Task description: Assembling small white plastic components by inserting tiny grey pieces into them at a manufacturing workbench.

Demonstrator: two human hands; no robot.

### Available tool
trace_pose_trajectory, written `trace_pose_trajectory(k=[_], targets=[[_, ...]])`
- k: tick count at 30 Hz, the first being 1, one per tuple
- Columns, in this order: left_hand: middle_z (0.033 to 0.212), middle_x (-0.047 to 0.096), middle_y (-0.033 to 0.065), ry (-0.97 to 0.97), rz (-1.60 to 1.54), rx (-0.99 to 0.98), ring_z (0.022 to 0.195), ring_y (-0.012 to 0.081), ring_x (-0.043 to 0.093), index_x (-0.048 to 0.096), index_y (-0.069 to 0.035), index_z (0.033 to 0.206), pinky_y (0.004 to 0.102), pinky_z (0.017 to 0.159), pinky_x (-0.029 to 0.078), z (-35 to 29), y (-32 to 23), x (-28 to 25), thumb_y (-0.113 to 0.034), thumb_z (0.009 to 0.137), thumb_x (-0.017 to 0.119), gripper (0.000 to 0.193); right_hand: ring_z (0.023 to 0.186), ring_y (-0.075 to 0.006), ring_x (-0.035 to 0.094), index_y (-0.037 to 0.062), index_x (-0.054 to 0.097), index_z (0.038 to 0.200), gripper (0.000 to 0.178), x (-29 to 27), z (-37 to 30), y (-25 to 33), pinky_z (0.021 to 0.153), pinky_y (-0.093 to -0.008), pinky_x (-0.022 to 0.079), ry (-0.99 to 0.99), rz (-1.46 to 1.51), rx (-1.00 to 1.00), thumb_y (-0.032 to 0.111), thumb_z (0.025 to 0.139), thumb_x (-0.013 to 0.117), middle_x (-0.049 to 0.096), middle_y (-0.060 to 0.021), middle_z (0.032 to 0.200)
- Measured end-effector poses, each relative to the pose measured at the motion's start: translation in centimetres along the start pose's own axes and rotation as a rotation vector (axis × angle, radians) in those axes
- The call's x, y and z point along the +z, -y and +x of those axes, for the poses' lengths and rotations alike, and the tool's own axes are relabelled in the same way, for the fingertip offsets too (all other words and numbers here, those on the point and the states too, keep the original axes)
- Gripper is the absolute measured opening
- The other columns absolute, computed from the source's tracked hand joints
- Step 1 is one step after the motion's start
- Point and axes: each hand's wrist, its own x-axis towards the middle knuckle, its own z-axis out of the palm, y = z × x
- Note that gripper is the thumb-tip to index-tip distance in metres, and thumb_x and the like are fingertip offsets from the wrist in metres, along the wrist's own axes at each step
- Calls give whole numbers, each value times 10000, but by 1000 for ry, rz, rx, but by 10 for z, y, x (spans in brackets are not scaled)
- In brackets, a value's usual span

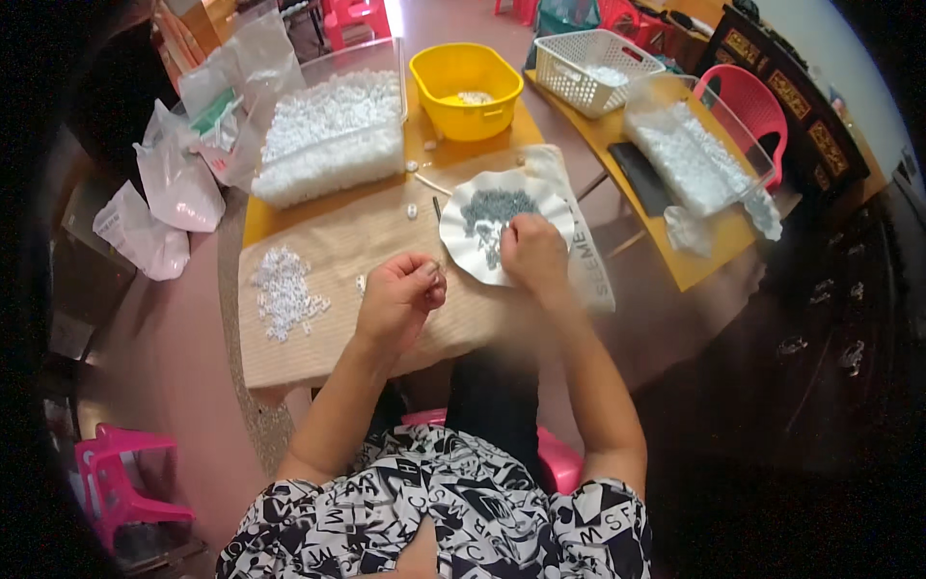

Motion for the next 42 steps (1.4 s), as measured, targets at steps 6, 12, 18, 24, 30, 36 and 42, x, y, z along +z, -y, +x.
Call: trace_pose_trajectory(k=[6, 12, 18, 24, 30, 36, 42], targets=[[751, 550, 66, -18, -76, -17, 648, 125, 508, 530, 7, 870, 230, 597, 440, -30, -13, -3, -64, 829, 539, 83, 637, -267, 562, 29, 619, 794, 93, -23, -5, 56, 595, -323, 460, 161, 254, -53, 95, 730, 632, 555, -133, 722], [728, 547, 33, -21, -78, 2, 616, 80, 503, 543, 10, 878, 180, 561, 411, -58, -27, -5, -75, 839, 538, 94, 720, -81, 556, -41, 598, 864, 103, -28, -35, 109, 648, -209, 457, 507, 1022, 174, -13, 765, 603, 613, -52, 780], [734, 539, 36, -81, -100, 17, 629, 76, 501, 531, 19, 896, 183, 564, 423, -85, -29, -24, -56, 847, 518, 90, 685, -94, 561, -23, 602, 808, 56, -16, -48, 137, 621, -217, 456, 543, 1106, 140, -12, 754, 611, 592, -47, 746], [738, 539, 32, -75, -84, 2, 626, 72, 492, 540, 24, 887, 180, 564, 415, -104, -32, -43, -51, 843, 523, 88, 676, -130, 551, -3, 599, 804, 62, -3, -56, 150, 600, -250, 433, 488, 803, -136, 0, 742, 599, 583, -80, 718], [809, 596, 74, -70, -103, 62, 682, 96, 560, 559, 40, 952, 193, 602, 453, -102, -42, -47, -10, 821, 536, 142, 668, -60, 514, -27, 587, 836, 98, -8, -64, 159, 594, -192, 409, 417, 1054, 326, 66, 809, 567, 567, -4, 724], [810, 605, 86, -107, -103, 176, 696, 117, 594, 564, 33, 958, 205, 601, 473, -104, -45, -46, 31, 799, 552, 159, 682, -60, 515, -24, 590, 865, 111, -10, -71, 171, 611, -186, 414, 408, 1096, 323, 75, 827, 558, 577, -19, 737], [806, 613, 98, -86, -120, 163, 681, 125, 598, 567, 36, 951, 210, 596, 479, -104, -40, -50, 26, 791, 572, 161, 684, -59, 513, -35, 595, 874, 128, -6, -73, 172, 616, -189, 417, 392, 1091, 349, 81, 825, 568, 584, -21, 753]])
